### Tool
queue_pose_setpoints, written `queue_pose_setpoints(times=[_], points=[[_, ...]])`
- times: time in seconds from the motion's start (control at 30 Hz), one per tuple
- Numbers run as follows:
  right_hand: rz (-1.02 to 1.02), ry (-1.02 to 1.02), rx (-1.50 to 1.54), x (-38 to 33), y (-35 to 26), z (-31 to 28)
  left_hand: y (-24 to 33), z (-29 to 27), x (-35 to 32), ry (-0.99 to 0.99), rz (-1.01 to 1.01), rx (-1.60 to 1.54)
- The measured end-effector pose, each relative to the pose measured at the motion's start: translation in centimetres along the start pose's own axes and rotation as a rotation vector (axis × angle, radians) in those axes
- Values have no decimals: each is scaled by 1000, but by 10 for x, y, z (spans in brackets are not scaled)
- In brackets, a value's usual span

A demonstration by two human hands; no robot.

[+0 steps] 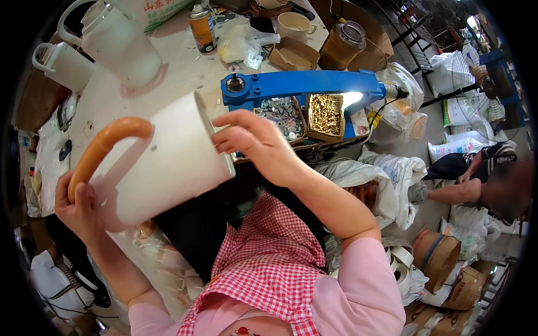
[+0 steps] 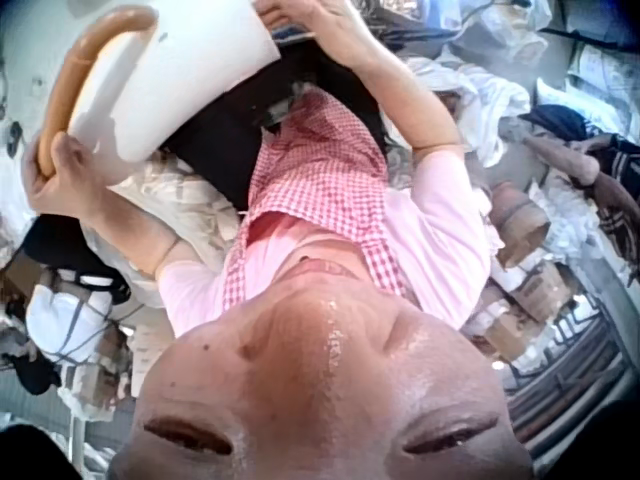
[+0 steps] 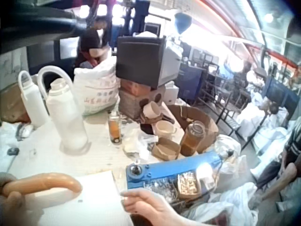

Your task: The person assembles plastic water jugs by using a small manual press to attach components to the white plastic bodies and then fitting handles onto them.

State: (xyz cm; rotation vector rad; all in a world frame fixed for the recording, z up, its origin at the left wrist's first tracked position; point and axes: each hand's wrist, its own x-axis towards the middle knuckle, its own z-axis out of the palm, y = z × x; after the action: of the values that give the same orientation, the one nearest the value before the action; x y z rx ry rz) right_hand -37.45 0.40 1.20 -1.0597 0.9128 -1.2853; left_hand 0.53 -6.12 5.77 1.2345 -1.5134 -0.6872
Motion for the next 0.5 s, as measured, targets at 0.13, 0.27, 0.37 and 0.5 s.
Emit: queue_pose_setpoints(times=[0.13, 0.27, 0.37, 0.5], points=[[-116, 120, -22, 19, 1, 11, 33, 69, 34, 116, 174, 18], [-268, 268, 30, 22, 3, -13, 60, 125, 52, 109, 277, -14], [-302, 306, 52, 22, 10, -30, 62, 152, 60, 71, 307, 12], [-332, 321, 10, 25, 17, -44, 56, 165, 63, 63, 302, 33]])
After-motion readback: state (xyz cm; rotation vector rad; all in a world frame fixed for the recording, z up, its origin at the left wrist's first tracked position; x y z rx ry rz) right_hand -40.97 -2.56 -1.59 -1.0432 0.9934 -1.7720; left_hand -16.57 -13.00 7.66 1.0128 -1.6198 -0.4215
